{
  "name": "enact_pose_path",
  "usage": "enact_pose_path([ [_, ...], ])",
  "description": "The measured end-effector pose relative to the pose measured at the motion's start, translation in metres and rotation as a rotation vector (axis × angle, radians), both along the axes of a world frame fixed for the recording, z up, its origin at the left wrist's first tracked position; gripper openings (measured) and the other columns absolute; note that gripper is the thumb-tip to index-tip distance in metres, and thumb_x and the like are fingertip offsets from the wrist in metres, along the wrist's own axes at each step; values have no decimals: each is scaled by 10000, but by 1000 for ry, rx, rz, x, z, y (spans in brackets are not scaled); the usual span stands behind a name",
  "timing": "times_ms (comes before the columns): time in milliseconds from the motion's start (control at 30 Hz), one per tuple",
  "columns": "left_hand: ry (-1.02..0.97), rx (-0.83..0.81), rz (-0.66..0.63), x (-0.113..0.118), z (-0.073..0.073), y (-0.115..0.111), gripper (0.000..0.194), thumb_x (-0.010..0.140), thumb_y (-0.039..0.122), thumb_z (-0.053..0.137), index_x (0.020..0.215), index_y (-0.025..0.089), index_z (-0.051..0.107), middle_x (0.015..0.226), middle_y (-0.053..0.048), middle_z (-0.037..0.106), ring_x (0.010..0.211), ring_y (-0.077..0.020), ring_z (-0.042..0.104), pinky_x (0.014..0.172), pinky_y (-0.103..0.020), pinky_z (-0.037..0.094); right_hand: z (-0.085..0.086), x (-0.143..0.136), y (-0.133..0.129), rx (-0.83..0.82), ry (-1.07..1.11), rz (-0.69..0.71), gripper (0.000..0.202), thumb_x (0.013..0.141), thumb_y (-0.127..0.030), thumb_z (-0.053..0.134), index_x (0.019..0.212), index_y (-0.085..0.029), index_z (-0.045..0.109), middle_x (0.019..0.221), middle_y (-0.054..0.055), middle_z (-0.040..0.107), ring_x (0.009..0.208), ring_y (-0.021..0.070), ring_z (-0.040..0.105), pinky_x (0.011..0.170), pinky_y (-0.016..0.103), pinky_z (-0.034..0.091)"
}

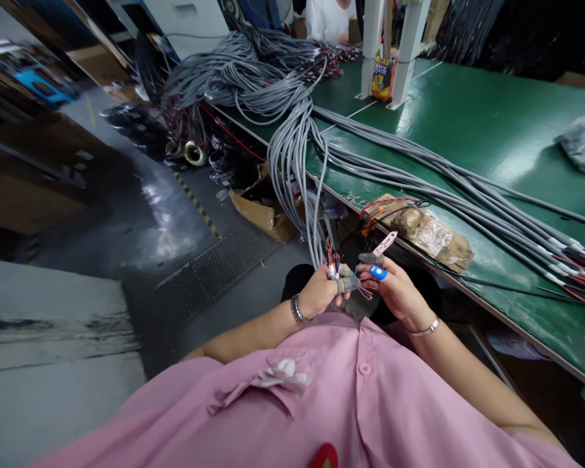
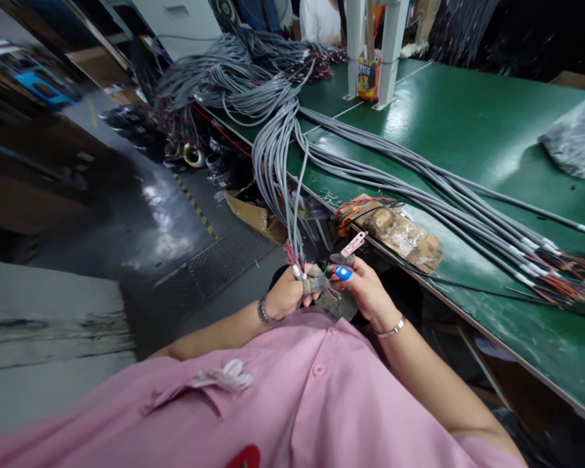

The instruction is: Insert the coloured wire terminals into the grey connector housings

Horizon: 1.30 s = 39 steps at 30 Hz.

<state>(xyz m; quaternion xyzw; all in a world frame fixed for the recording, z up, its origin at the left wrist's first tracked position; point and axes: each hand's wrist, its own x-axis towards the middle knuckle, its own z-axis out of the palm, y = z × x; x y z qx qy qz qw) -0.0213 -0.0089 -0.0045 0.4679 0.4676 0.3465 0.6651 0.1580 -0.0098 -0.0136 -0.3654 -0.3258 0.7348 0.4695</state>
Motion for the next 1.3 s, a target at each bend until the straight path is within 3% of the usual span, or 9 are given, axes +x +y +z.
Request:
enact_pose_path([
  [300, 47, 16, -35, 0, -2, -1, 343, 689, 400, 747, 587, 129, 564, 476, 21, 555, 318, -45, 421, 325, -164, 298, 0, -14, 5, -8, -16, -109, 354, 604, -235, 851, 906, -188, 674, 735, -1, 719, 609, 118, 633, 614, 259, 519],
  [633, 16, 5, 31, 2, -2, -3, 335, 681, 406, 752, 612, 125, 584, 485, 21, 560, 325, -44, 432, 332, -163, 312, -2, -15, 2, 3, -8, -149, 344, 656, -260, 827, 949, -210, 654, 815, 3, 730, 679, 126, 649, 650, 259, 523],
  [733, -17, -17, 39, 0, 2, -1, 339, 663, 401, 759, 596, 122, 578, 475, 17, 557, 318, -43, 421, 315, -159, 288, -6, -5, 2, -19, 29, -141, 298, 724, -324, 781, 978, -214, 667, 930, 34, 736, 763, 133, 655, 709, 265, 533],
  [867, -91, -63, 12, -3, 8, 3, 317, 663, 378, 763, 612, 120, 586, 475, 15, 562, 310, -44, 420, 306, -158, 287, -16, 10, 9, -92, 110, -146, 354, 816, -531, 640, 930, -199, 685, 891, 51, 729, 731, 130, 642, 672, 251, 538],
  [967, -142, -86, -49, -2, 11, 7, 294, 691, 372, 747, 660, 117, 603, 494, 10, 579, 309, -44, 422, 302, -157, 280, -15, 13, 20, -87, 118, -92, 457, 808, -628, 590, 919, -196, 688, 897, 59, 723, 689, 124, 625, 632, 244, 534],
  [1067, -174, -104, -82, 3, 16, 11, 304, 688, 380, 746, 659, 122, 589, 494, 11, 578, 305, -43, 419, 298, -160, 268, -9, 9, 28, -19, 96, -53, 447, 785, -629, 621, 877, -195, 679, 864, 52, 710, 625, 113, 584, 587, 245, 512],
  [1133, -182, -110, -96, 8, 18, 15, 317, 682, 387, 751, 649, 125, 575, 492, 13, 574, 303, -40, 415, 298, -160, 258, -6, 4, 30, 45, 49, -130, 385, 783, -575, 663, 815, -192, 667, 748, 23, 671, 552, 94, 518, 533, 230, 462],
  [1200, -185, -113, -104, 11, 19, 17, 323, 682, 389, 753, 648, 128, 566, 495, 14, 575, 305, -37, 415, 300, -157, 249, -7, 0, 30, 120, -45, -298, 348, 789, -541, 676, 761, -195, 657, 642, -7, 613, 510, 87, 455, 501, 226, 408],
  [1300, -195, -123, -111, 15, 16, 20, 301, 688, 369, 747, 657, 131, 566, 496, 14, 578, 306, -40, 419, 300, -156, 248, -12, -3, 29, 194, -163, -492, 410, 822, -596, 600, 725, -202, 660, 614, -4, 593, 532, 103, 459, 521, 242, 400],
])
